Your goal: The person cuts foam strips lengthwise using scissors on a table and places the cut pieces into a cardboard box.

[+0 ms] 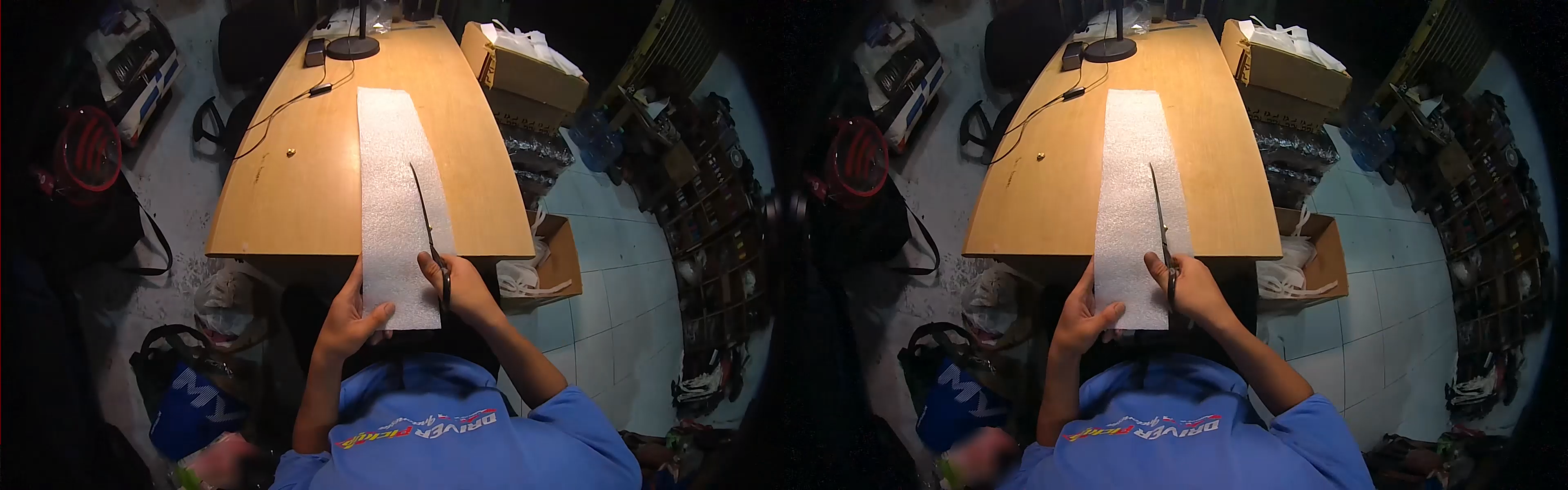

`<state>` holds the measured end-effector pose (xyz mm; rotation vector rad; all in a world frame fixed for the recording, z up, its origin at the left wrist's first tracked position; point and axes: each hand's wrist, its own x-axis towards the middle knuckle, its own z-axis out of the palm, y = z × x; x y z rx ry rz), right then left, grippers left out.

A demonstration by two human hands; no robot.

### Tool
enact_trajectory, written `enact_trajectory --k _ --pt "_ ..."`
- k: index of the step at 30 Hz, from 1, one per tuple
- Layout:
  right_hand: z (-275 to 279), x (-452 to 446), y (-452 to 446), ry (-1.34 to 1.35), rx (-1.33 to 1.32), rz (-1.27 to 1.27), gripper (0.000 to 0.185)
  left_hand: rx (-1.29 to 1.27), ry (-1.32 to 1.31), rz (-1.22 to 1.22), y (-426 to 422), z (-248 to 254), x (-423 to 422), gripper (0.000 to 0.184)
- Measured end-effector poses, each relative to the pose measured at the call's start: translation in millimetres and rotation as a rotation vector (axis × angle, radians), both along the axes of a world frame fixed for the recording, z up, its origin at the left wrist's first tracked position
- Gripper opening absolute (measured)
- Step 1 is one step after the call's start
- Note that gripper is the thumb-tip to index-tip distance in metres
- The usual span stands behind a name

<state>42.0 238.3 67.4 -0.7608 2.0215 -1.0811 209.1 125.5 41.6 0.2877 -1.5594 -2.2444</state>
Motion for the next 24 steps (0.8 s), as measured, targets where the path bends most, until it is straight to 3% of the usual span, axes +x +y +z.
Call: enact_trajectory --k 8,14,21,24 --pt "2.1 -12.5 -24.1 0.004 -0.029 -0.003 0.072 0.051 -0.004 -0.01 0.7 10.6 8.1 0.079" --pt "8.2 -7.3 -32.4 -0.007 -0.074 -0.022 0.063 -0.012 -0.027 -0.004 -2.9 7.7 10.2 0.082" --pt "7.4 -28.4 -60.5 -0.065 0.055 -0.051 0.07 0.006 -0.024 -0.019 -4.5 16.0 17.6 0.081" --pt "-0.7 -26.9 -67.9 -0.112 -0.152 -0.042 0.071 -0.002 -0.012 -0.003 -6.4 13.8 17.3 0.082"
